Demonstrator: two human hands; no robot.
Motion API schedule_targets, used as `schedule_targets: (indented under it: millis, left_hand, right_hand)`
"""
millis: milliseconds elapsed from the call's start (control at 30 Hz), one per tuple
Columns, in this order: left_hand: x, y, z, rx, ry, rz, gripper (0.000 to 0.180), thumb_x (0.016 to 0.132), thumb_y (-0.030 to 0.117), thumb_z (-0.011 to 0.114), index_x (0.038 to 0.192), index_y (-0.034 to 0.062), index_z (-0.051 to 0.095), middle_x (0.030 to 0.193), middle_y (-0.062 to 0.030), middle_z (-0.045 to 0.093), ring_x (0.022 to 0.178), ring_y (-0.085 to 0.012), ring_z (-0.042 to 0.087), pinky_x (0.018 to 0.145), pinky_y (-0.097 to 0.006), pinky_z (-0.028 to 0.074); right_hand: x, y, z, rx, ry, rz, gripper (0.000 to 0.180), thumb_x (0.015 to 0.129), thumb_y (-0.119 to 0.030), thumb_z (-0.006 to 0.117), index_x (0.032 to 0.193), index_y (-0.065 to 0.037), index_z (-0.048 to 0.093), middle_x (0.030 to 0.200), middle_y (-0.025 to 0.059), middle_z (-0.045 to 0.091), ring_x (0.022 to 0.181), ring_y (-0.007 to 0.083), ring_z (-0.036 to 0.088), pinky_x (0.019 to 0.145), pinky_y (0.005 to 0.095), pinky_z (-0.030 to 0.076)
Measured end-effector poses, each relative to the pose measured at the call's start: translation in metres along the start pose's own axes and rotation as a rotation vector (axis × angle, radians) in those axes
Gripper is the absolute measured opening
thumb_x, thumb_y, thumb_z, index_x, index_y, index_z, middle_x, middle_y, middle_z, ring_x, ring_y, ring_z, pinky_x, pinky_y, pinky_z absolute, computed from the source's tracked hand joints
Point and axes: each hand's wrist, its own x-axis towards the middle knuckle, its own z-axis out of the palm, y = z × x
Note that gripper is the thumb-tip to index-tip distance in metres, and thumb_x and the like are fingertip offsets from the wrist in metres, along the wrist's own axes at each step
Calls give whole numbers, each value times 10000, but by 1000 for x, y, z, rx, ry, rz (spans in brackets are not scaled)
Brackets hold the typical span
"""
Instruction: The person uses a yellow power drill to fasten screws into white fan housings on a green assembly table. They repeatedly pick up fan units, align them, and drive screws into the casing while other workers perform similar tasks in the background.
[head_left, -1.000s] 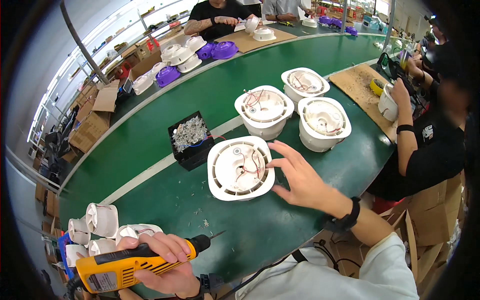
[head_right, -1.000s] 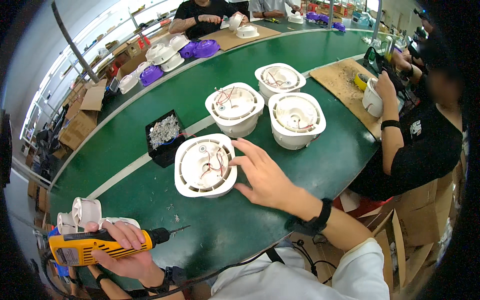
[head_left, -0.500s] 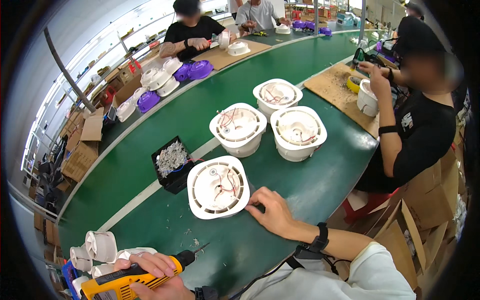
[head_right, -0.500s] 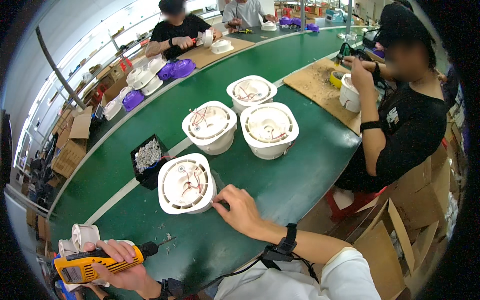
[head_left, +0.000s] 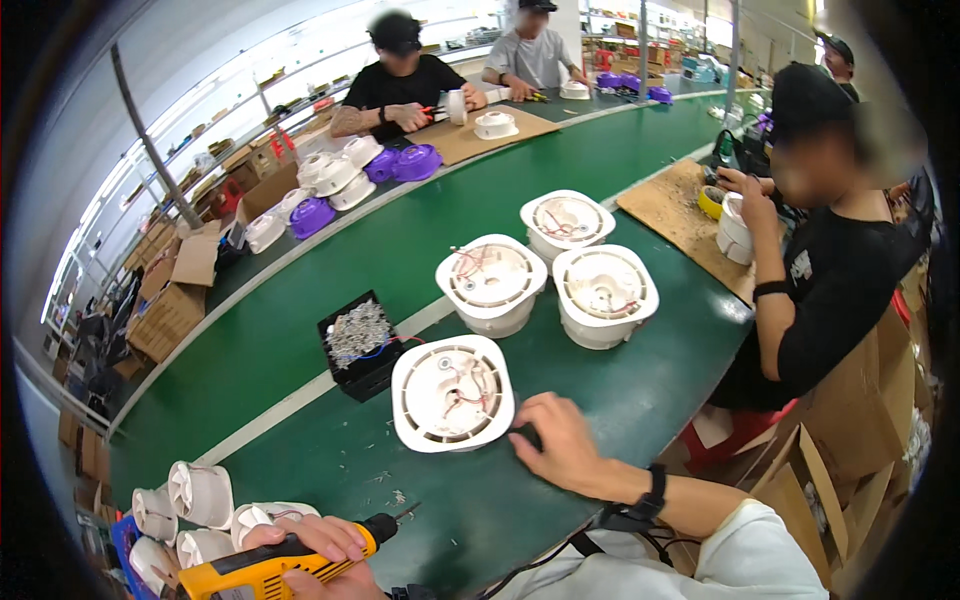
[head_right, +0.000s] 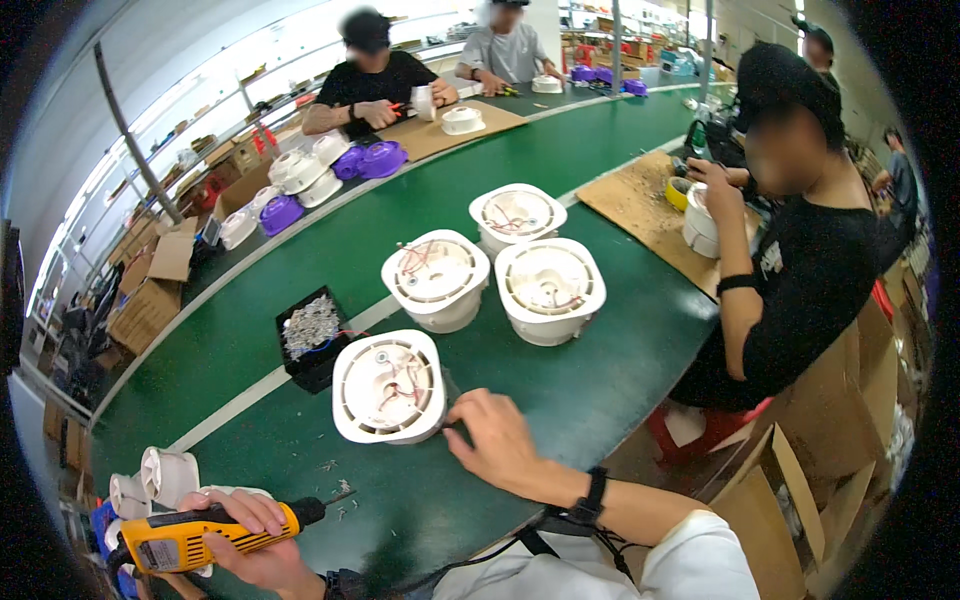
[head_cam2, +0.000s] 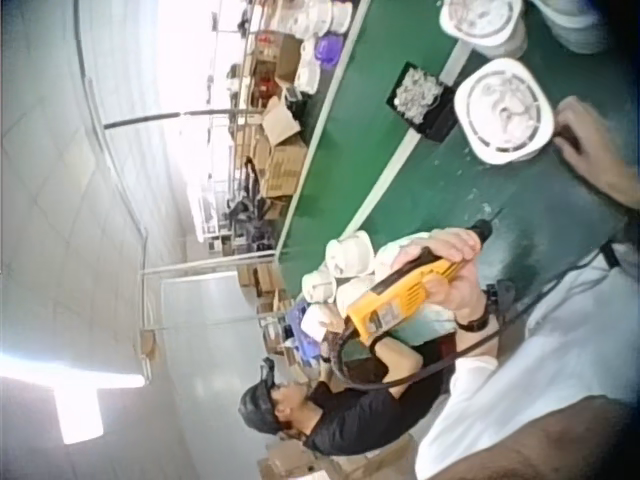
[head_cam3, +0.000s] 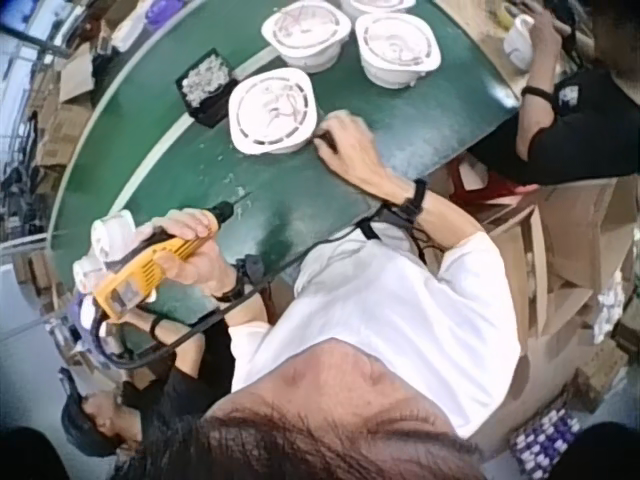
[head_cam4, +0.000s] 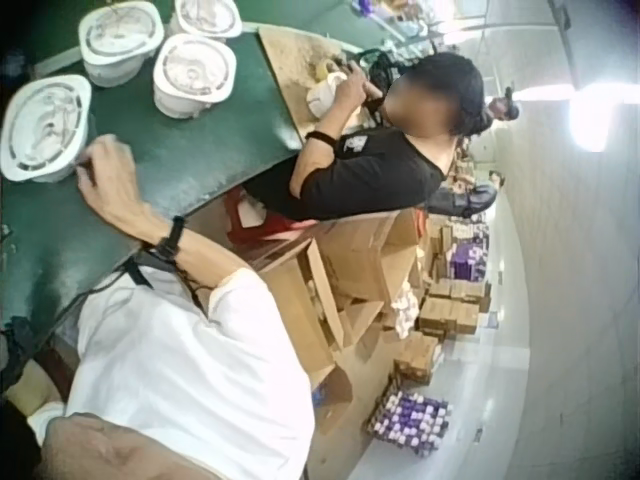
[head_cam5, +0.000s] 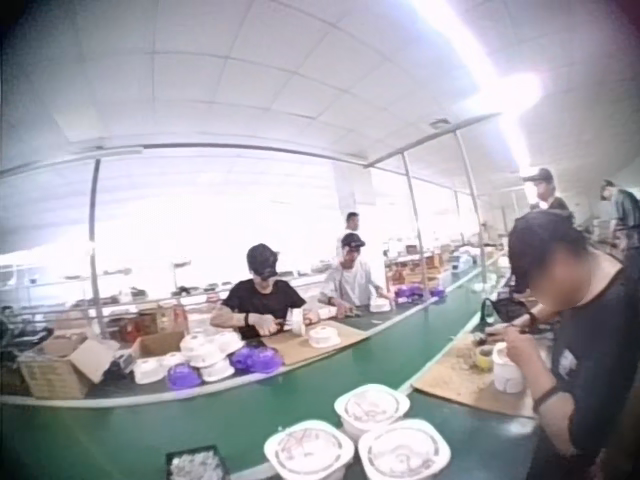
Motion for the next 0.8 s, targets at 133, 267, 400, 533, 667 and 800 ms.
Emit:
schedule_targets:
  millis: [133, 267, 400, 533, 667, 800]
  left_hand:
    - [0, 0, -3, 7, 38, -7, 367, 945, 397, 491, 1105, 85, 382, 589, -32, 444, 441, -112, 416, 409, -227, 372]
    - [2, 0, 2, -14, 23, -20, 380, 939, 414, 496, 1101, 89, 383, 589, -33, 439, 442, -116, 422, 410, -227, 376]
    - [-2, 2, -7, 19, 42, -24, 398, 918, 416, 535, 1099, 94, 386, 585, -42, 461, 441, -118, 426, 413, -229, 387]
    - [-2, 2, -18, 23, 48, -38, 413, 912, 428, 538, 1097, 89, 389, 578, -40, 466, 442, -123, 437, 415, -239, 392]
    - [2, 8, -17, 45, 116, 35, 423, 930, 465, 479, 1099, 86, 393, 582, -33, 454, 428, -119, 420, 405, -236, 379]
    - [5, 19, -4, -229, 103, 110, 488, 916, 534, 452, 1102, 84, 421, 657, -42, 456, 486, -143, 435, 458, -267, 388]
  right_hand:
    - [36, -24, -35, -124, -154, -373, 476, 665, -160, 753, 1073, -38, 538, 1131, 147, 536, 1139, 309, 482, 1029, 470, 331]
    - [64, -34, -15, -427, -449, -528, 416, 714, -184, 678, 1064, -8, 535, 1096, 172, 553, 1114, 304, 508, 1056, 478, 299]
    - [66, -29, 3, -464, -475, -595, 344, 760, -173, 592, 1053, -2, 531, 1046, 179, 577, 1033, 289, 554, 1029, 489, 324]
    - [66, -17, 2, -274, -415, -531, 375, 759, -195, 651, 1066, -17, 529, 1070, 163, 582, 1023, 295, 563, 985, 481, 364]
    - [88, -28, -30, 257, -486, 194, 517, 780, -265, 732, 1142, 26, 503, 1096, 154, 592, 983, 311, 584, 883, 373, 460]
    - [90, -26, -26, 1110, -378, 624, 522, 853, -258, 684, 1206, 65, 473, 1169, 129, 578, 1066, 164, 553, 906, 331, 457]
